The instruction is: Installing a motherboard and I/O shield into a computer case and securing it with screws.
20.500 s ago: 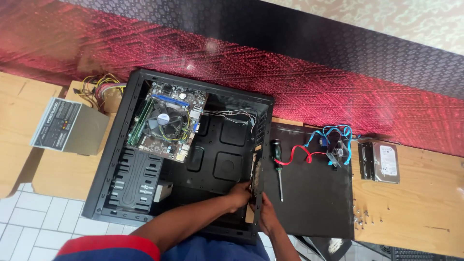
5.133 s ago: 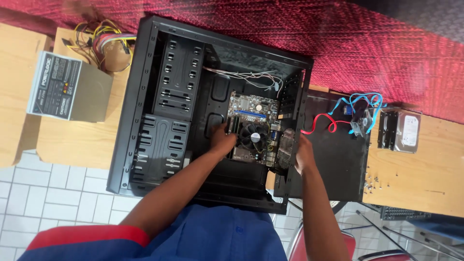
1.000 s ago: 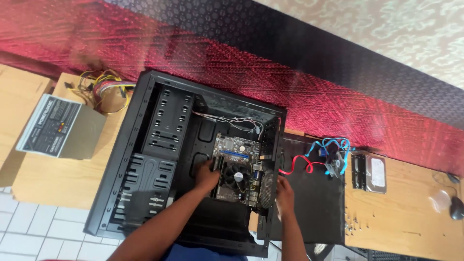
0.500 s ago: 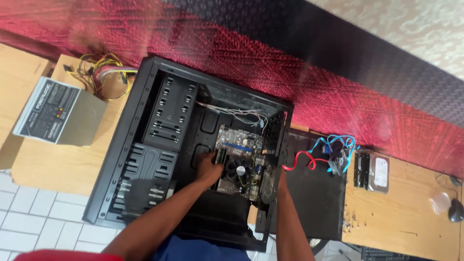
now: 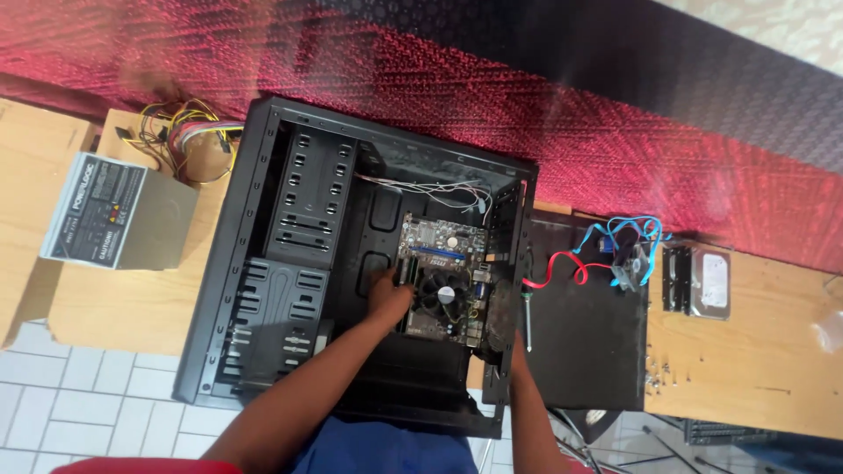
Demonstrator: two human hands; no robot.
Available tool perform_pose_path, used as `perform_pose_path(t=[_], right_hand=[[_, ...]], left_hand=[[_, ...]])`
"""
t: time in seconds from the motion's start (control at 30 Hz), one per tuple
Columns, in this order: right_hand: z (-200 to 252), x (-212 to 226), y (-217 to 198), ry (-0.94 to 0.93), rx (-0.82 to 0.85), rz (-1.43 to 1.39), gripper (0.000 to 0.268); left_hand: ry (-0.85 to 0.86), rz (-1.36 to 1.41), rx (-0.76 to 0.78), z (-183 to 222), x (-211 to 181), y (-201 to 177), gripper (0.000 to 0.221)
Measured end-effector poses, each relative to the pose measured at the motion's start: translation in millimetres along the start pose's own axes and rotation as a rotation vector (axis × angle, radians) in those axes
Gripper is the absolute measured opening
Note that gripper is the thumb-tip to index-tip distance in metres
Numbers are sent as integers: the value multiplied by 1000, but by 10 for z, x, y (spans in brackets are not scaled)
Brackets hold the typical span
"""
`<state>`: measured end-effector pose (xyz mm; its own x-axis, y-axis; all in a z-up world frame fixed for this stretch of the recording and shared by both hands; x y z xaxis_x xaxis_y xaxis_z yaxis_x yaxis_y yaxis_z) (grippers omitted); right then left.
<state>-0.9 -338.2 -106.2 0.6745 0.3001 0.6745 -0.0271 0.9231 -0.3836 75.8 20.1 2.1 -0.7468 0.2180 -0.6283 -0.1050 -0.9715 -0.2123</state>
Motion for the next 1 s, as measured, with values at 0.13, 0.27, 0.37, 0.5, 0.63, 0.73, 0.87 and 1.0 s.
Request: perform_pose_path(t=[0.13,0.27,0.37,0.5,0.63,0.73,0.87,1.0], right_hand=[[104,-113,67,10,18,81,56],[184,-279,258,26,70,-252,28],[16,-649,390,-90,154,-709,22],[310,-549,392,-34,-26,-676,10],[601,-302,337,-21,-113,-298,28],[618,-297,295,-142,-171,-251,25],[698,-127,280,-53,-202,-132,19],[625,-256,290,-34,-233,-141,22]], left_hand=[[6,32,-9,-8,1,29,72],[-204,9,26,-163,337,58,67],[-173,10,23,-287,452,54,68],[-203,43,78,-214,447,81,67],[-190,76,89,-293,519,119,70],[-190,90,65,-299,531,107,69],[-67,60,-30,-555,754,89,65],[38,-3,-85,-650,784,53,65]])
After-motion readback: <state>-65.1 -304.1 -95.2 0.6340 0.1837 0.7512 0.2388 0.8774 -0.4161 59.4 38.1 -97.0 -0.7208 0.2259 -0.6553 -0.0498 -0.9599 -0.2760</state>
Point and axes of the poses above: each hand's wrist, its own z-axis away from the middle knuckle, its own y-axis out of the palm, x = y × z, the point moved 10 cm from there along -z, towards the middle knuckle, and after that the axes turned 8 degrees about -z, right-handed, at the moved point
